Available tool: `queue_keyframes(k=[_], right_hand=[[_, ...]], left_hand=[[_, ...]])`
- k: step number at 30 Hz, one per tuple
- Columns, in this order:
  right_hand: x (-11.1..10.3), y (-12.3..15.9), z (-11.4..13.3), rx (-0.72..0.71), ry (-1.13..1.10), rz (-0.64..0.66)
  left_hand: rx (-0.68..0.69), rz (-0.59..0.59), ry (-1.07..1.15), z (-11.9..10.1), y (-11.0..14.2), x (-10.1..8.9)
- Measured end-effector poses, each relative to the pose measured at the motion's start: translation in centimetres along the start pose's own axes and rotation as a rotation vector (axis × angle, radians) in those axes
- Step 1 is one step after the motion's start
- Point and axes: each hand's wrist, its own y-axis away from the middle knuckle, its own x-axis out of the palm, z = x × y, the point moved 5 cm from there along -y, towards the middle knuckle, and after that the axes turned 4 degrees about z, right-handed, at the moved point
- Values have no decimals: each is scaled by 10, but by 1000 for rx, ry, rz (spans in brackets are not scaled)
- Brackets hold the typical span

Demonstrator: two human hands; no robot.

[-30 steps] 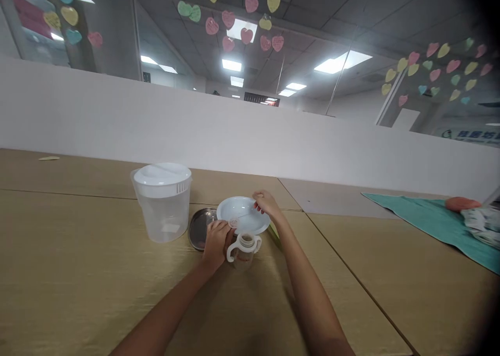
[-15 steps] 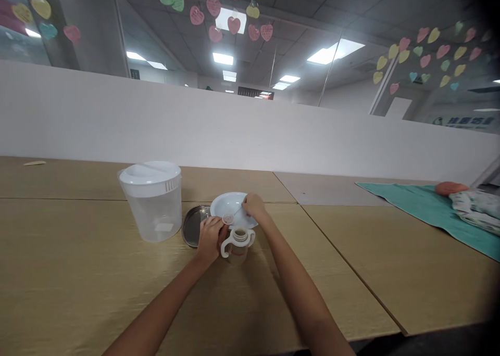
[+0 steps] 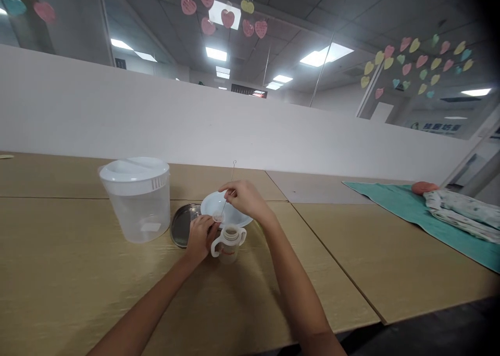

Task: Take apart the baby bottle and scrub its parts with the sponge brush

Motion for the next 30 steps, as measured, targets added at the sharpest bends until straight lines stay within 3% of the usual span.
queue_keyframes(k=[8, 13, 18, 30], right_hand=[[13, -5, 0, -3, 147, 23], [15, 2, 7, -43, 261, 63], [13, 7, 11, 5, 407, 75], [15, 2, 9, 25, 364, 58]], left_hand=[[5, 5, 29, 1, 0, 0], [25, -17, 47, 5, 2, 4], [43, -24, 59, 3, 1, 4], [57, -31, 112, 7, 1, 9]])
